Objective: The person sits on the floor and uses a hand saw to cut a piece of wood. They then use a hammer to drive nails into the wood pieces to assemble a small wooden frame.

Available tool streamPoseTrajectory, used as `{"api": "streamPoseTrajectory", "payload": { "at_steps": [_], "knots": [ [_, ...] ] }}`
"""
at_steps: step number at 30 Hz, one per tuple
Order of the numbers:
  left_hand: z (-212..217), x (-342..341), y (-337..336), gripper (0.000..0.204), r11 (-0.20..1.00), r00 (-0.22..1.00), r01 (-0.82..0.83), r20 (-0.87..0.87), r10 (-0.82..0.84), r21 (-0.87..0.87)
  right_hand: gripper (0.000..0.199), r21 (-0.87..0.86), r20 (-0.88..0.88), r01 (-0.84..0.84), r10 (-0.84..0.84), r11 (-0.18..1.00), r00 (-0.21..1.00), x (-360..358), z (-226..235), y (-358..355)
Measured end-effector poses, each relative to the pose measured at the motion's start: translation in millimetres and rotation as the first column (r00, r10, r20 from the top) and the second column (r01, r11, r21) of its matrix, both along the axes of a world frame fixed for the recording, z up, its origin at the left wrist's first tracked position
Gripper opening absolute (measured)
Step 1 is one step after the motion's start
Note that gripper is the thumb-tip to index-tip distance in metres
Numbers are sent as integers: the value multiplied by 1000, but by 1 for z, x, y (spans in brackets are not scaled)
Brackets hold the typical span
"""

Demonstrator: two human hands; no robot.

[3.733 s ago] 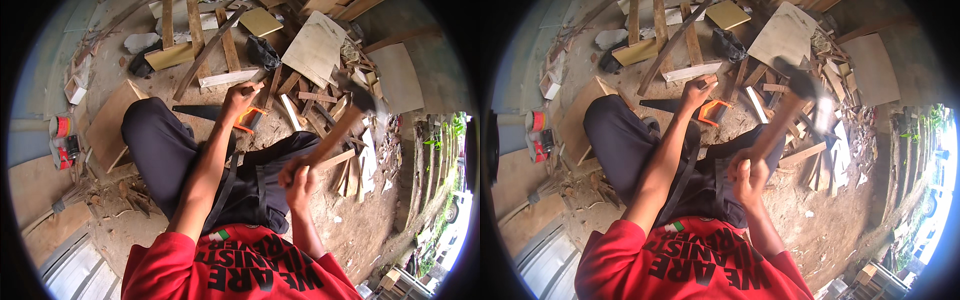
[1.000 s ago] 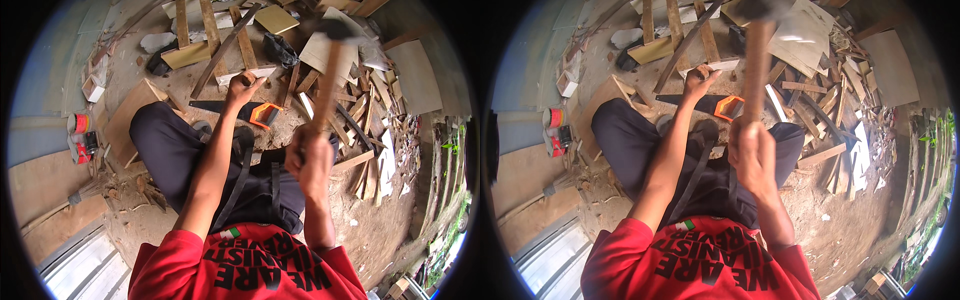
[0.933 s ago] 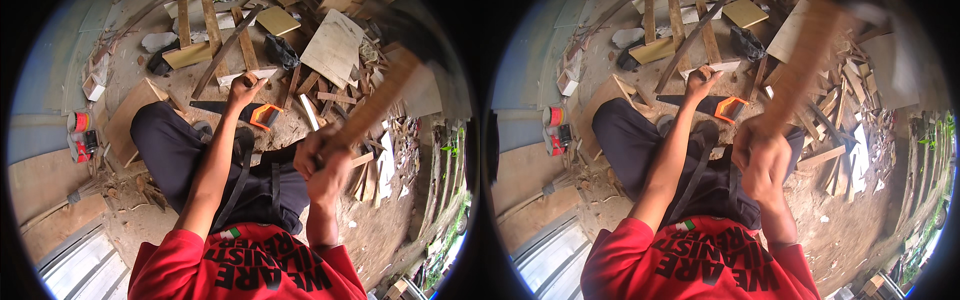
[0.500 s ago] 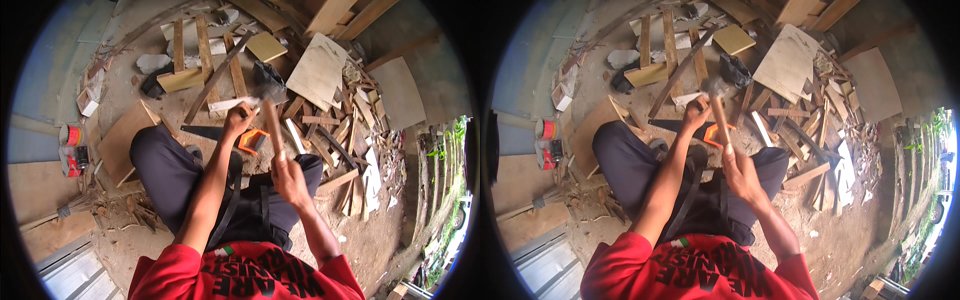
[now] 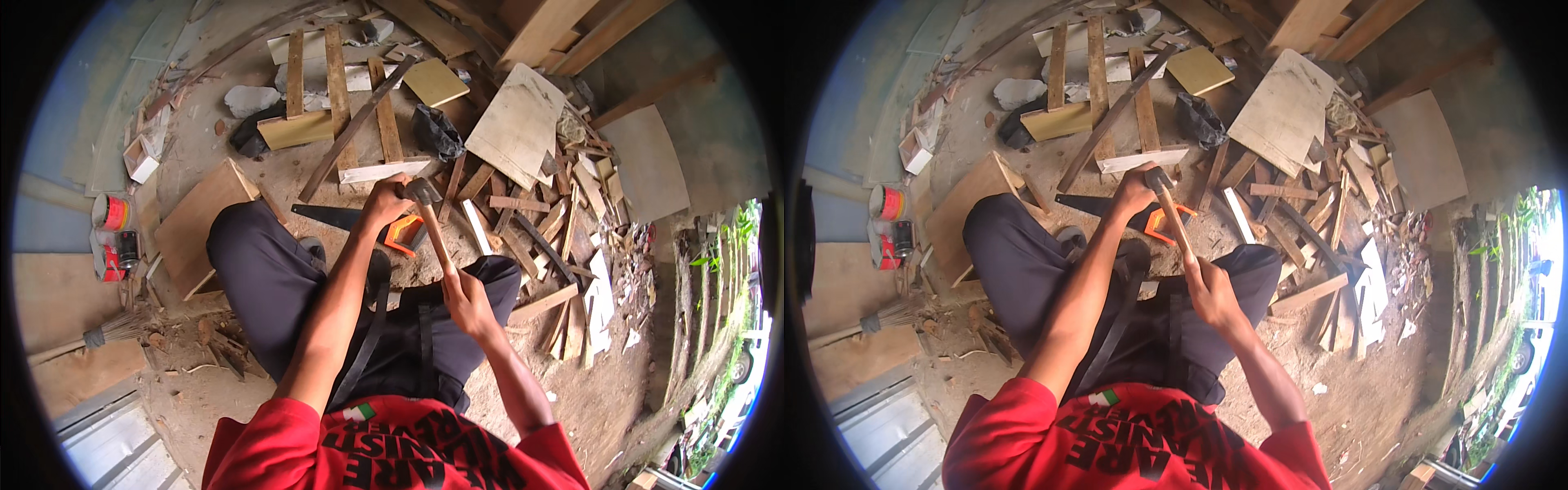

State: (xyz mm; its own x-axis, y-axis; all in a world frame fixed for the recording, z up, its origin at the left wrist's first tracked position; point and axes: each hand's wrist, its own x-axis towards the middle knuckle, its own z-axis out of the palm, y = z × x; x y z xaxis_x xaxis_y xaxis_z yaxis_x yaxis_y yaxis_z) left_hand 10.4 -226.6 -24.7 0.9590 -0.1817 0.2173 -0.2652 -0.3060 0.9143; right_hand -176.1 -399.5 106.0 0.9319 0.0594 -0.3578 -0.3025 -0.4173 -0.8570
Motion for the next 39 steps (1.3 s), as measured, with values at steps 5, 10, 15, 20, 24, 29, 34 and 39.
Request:
{"api": "streamPoseTrajectory", "payload": {
  "at_steps": [5,10,15,20,24,29,34,39],
  "knots": [
    [-4,-7,7,23,971,999,-26,18,31,-239,66,245,261,1,-67,970,963,-11,92,17],
    [7,-6,9,24,971,999,-35,-3,35,-238,65,443,536,-122,-153,888,830,-15,90,27],
    [3,2,4,16,963,996,62,-50,-78,-261,53,-117,37,-43,47,992,998,-1,-5,11],
    [-1,6,18,15,983,999,43,-14,-46,-176,55,236,-102,129,-108,963,989,-15,-15,4],
    [11,-4,24,17,969,989,-149,-36,144,-197,51,35,163,241,-244,970,956,-4,-57,-22],
    [69,-1,50,16,918,950,-188,173,260,-349,57,-596,216,183,-64,782,974,69,-132,-70],
    [154,-12,94,21,969,994,-62,70,81,-241,60,-778,-111,-155,109,609,988,96,-179,-83],
    [187,-35,138,18,998,996,37,84,-33,-52,39,-933,350,221,559,285,752,87,-236,-42]
  ]
}}
